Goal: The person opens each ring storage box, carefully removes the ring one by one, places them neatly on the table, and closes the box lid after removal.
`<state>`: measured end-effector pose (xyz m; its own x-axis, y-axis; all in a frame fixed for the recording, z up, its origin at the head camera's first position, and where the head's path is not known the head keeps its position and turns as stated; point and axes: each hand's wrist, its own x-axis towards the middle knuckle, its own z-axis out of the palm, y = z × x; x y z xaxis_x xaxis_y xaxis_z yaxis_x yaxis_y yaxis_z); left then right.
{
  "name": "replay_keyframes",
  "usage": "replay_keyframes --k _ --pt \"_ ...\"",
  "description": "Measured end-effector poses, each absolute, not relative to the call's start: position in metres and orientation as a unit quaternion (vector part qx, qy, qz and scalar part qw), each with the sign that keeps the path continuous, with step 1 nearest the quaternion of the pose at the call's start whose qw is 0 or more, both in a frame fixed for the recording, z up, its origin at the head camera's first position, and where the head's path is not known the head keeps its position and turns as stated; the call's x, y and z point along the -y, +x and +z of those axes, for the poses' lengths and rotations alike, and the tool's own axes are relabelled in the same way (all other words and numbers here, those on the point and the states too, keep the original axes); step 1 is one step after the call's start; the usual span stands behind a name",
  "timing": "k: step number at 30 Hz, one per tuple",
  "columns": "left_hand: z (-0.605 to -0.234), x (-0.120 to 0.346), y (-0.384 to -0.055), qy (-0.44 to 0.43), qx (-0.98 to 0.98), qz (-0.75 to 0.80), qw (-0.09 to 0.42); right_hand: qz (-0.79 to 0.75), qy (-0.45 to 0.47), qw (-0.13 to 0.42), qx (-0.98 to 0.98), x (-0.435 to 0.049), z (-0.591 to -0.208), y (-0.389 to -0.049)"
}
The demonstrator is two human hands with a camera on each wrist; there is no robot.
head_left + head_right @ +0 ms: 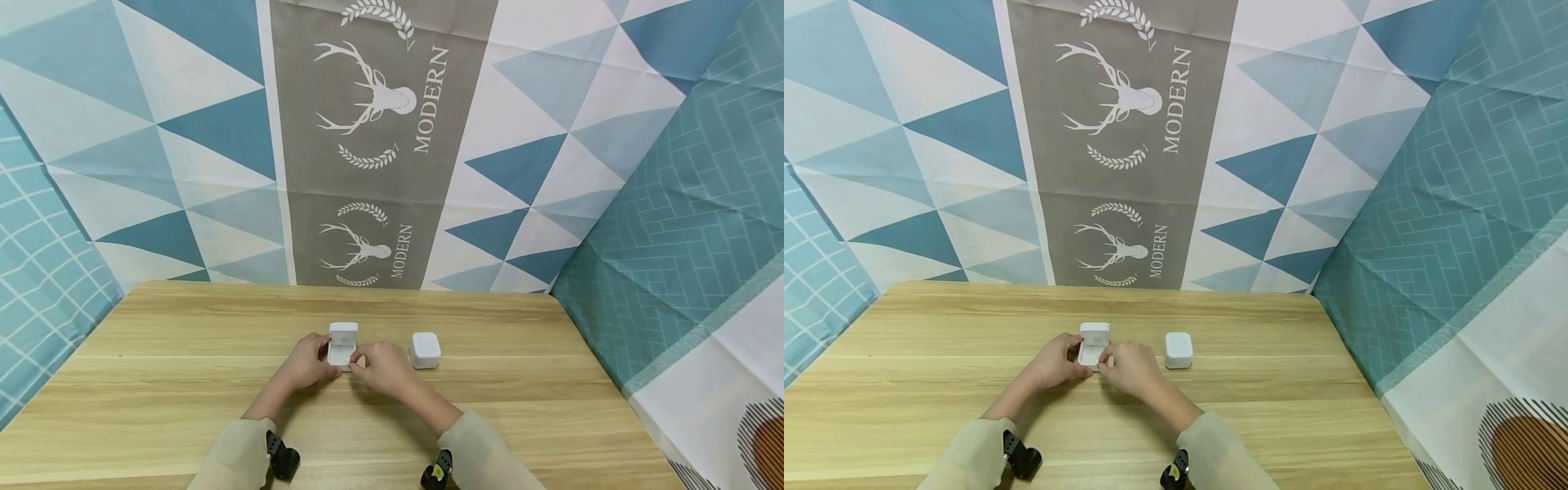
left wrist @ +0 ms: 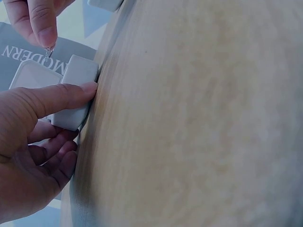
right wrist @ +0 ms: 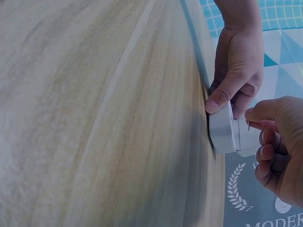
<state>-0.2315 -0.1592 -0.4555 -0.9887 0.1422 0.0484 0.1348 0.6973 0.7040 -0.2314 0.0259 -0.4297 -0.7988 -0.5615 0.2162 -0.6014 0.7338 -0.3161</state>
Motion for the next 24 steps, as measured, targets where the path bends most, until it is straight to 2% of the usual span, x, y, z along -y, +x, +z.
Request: replay_keyframes --k 12,19,24 --pt "-0.4557 0.1595 -0.2318 0.074 -0.921 0.382 0.007 0.184 0.324 0.055 0.926 -0.0265 -0.4293 -0.2305" --pt "-0.4553 0.1594 -0.2311 0.071 -0.922 0.380 0.007 0.194 0.349 0.076 0.914 -0.0270 -0.4318 -0.2293" --pt "-0.4552 0.1595 -0.2313 0.072 -0.922 0.381 0.007 0.192 0.342 0.057 0.918 -0.0253 -0.4327 -0.2296"
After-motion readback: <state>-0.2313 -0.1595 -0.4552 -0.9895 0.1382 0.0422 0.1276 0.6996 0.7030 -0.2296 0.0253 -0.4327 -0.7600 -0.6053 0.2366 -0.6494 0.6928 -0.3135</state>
